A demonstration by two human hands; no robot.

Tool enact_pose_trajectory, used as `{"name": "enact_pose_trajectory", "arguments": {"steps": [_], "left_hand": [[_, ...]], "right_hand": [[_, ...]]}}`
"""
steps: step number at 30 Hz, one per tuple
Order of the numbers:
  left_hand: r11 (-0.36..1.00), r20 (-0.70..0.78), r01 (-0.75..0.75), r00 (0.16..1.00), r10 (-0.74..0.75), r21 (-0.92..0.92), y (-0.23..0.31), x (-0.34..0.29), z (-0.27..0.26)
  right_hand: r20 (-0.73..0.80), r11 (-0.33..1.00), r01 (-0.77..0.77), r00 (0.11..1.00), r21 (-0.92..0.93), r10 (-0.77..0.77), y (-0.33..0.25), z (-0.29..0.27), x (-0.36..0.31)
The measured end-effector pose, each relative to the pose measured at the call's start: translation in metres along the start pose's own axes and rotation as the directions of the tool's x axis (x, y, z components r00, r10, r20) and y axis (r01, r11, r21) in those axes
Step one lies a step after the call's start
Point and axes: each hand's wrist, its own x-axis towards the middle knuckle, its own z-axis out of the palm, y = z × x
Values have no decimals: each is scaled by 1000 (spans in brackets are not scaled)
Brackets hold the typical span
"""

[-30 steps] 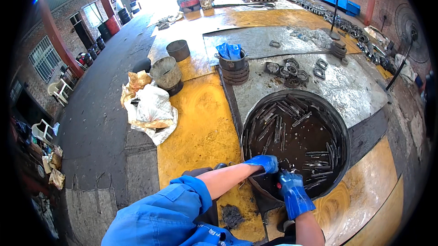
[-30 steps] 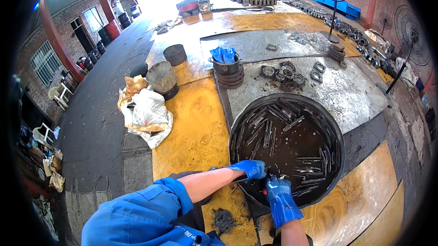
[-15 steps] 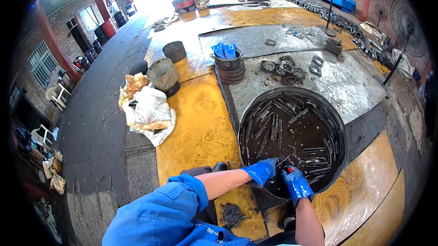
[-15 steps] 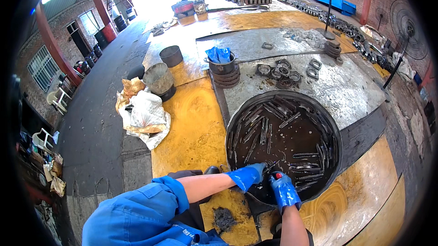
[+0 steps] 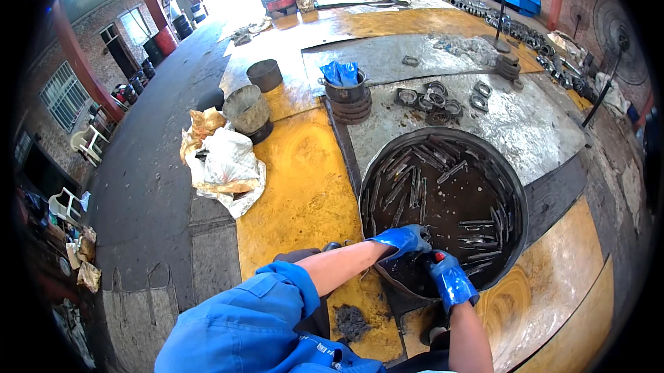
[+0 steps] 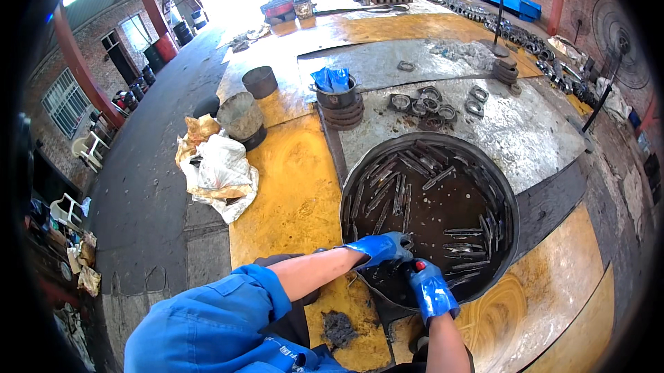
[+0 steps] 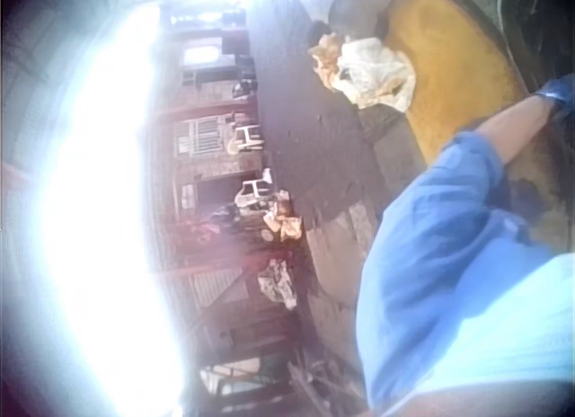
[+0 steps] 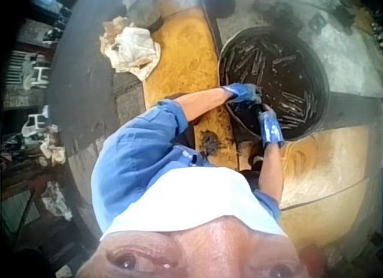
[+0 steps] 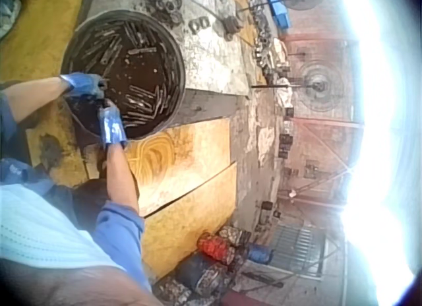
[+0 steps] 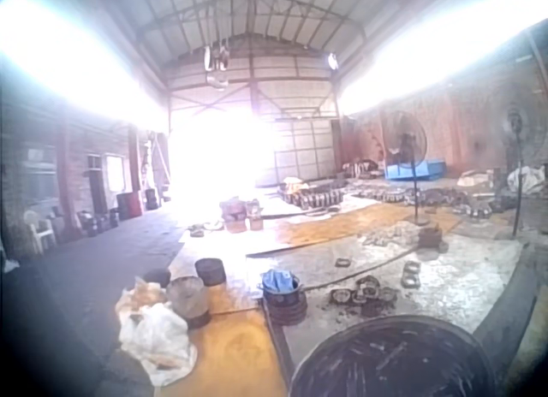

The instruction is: The person cleans various metal parts in a container of liquid using a brush and their hands.

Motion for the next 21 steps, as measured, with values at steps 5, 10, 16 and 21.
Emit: {"name": "enact_pose_trajectory", "arguments": {"steps": [5, 10, 16, 21], "left_hand": [[993, -114, -84, 989, 93, 83, -14, 10, 12], [907, -203, 100, 979, -17, 409, 38, -12, 9], [956, -297, 56, 954, 33, 287, -7, 1, 19], [965, -335, 144, 940, -65, 218, 0, 2, 29]], "right_hand": [[-76, 987, 98, 991, -130, -109, 21, 12, 14], [-148, 931, 184, 959, -315, -240, 35, 8, 17], [-88, 765, 275, 914, -582, -395, 35, 26, 24], [10, 615, 288, 910, -735, -414, 50, 22, 31]]}}
